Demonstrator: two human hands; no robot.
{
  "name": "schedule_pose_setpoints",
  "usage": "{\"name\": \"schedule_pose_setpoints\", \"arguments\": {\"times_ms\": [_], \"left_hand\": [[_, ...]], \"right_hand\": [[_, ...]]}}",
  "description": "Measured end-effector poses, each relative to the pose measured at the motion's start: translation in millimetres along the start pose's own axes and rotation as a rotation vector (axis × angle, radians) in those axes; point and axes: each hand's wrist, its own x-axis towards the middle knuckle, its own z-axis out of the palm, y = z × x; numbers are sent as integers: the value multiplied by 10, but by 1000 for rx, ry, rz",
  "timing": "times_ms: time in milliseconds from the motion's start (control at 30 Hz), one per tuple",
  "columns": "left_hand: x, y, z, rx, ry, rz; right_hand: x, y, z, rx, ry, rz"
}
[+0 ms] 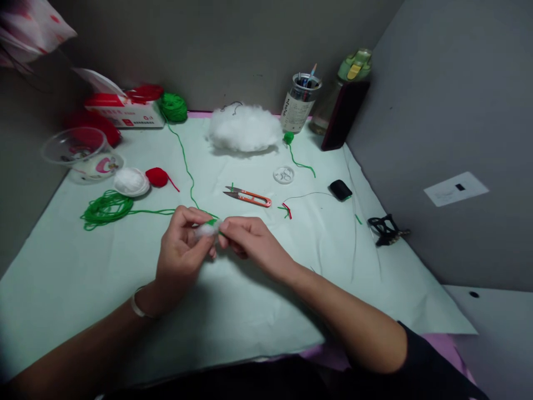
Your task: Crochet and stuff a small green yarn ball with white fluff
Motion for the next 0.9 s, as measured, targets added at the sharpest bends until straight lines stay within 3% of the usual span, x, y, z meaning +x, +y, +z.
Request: {"name": "schedule_pose_setpoints", "arguments": {"times_ms": [67,200,467,667,900], "left_hand": [[-14,18,3,-24,-7,-10],[-9,66,4,-66,-55,-105],[65,162,-111,-232,-290,-268],[105,74,-162,-250,-304,-350],[145,118,-223,-235,-377,-326]], "right_hand": [[25,18,-7,54,-10,0],[10,-22,13,-60,38,-92],[-9,-30,-74,-285,134,-159],[-56,30,-32,-561,127,-249],[-73,-107,-111,-357,32,-113]]}}
